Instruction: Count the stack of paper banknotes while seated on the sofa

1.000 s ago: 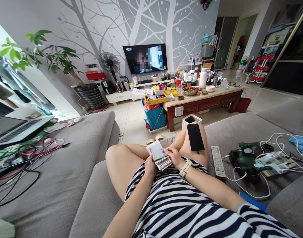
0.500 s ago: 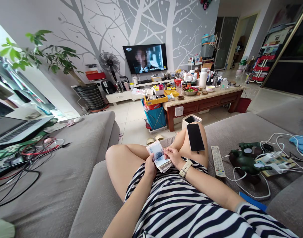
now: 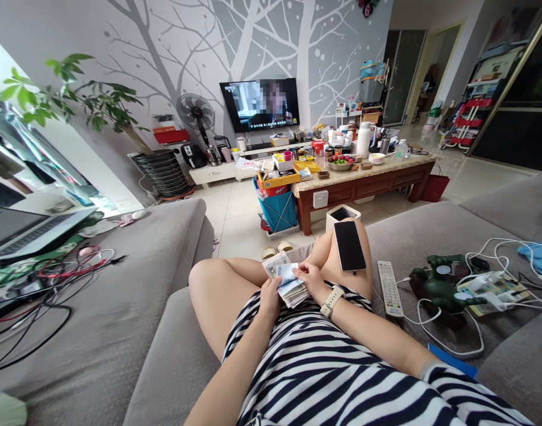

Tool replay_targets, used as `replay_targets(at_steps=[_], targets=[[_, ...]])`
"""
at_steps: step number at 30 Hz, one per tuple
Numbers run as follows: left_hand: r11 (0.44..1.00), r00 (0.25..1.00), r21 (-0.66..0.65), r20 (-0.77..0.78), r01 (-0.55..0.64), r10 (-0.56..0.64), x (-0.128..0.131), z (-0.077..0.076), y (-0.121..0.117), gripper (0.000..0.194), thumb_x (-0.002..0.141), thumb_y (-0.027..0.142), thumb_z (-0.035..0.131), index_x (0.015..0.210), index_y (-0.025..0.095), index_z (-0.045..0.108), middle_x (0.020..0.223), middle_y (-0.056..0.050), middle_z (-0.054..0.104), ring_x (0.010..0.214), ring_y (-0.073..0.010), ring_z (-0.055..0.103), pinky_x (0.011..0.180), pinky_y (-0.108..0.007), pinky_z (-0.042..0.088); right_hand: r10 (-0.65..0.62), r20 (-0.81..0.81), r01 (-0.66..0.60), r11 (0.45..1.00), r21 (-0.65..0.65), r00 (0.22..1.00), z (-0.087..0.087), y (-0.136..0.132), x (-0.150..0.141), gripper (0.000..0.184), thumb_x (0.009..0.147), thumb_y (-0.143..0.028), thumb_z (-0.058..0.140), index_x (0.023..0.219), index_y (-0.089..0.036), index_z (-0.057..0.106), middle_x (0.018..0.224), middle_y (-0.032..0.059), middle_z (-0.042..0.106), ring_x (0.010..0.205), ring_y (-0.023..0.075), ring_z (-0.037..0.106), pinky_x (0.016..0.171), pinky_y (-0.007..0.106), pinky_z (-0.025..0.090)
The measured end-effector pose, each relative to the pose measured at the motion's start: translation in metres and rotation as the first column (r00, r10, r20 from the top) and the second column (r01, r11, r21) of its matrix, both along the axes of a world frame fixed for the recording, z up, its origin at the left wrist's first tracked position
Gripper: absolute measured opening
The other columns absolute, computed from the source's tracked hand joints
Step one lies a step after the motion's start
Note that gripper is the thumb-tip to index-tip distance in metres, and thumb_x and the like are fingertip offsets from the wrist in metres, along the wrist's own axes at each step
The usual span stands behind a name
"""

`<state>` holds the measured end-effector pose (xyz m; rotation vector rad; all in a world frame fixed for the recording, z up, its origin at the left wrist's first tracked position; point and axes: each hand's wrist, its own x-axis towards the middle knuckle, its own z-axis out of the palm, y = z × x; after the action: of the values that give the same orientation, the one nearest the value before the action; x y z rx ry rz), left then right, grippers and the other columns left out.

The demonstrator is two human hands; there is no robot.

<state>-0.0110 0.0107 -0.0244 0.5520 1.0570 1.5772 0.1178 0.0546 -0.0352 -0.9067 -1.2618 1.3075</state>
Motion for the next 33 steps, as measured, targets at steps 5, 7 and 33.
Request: replay_targets(at_steps=[5,7,33], targets=[[1.0,1.0,0.011,-0.007,-0.014,0.014,-0.002,-0.003,0.001,0.02,0.06,0.027,0.07,0.076,0.015,0.069,0.072,-0.006,0.072,0.072,-0.0232,0.064,0.073,-0.034,0.049,0.022,0.0,-0.022,1.0,0.017,1.0,0.002,-0.002,0.001,0.031,0.068,-0.045,0.066,0.062,-0.019,0.052,0.057,-0.0038,0.048,0.055,0.0128,0.044,0.054,0.024,0.036],[0.999,1.0,0.023,-0.002,-0.028,0.028,-0.002,-0.006,0.003,0.02,0.062,0.03,0.069,0.073,0.014,0.068,0.071,-0.005,0.071,0.071,-0.0226,0.064,0.073,-0.034,0.05,0.032,-0.014,-0.031,0.999,0.016,0.999,0.003,-0.003,0.001,0.031,0.069,-0.045,0.066,0.063,-0.019,0.052,0.057,-0.0039,0.048,0.055,0.0128,0.044,0.054,0.024,0.036],[0.997,1.0,0.076,0.029,-0.006,0.004,0.0,-0.006,0.005,0.019,0.065,0.029,0.064,0.075,0.013,0.069,0.071,-0.004,0.07,0.072,-0.0204,0.063,0.071,-0.03,0.05,0.13,-0.113,-0.131,0.991,-0.006,0.985,0.011,-0.007,0.002,0.023,0.069,-0.039,0.066,0.068,-0.018,0.056,0.061,-0.0029,0.054,0.057,0.0132,0.048,0.058,0.025,0.038]])
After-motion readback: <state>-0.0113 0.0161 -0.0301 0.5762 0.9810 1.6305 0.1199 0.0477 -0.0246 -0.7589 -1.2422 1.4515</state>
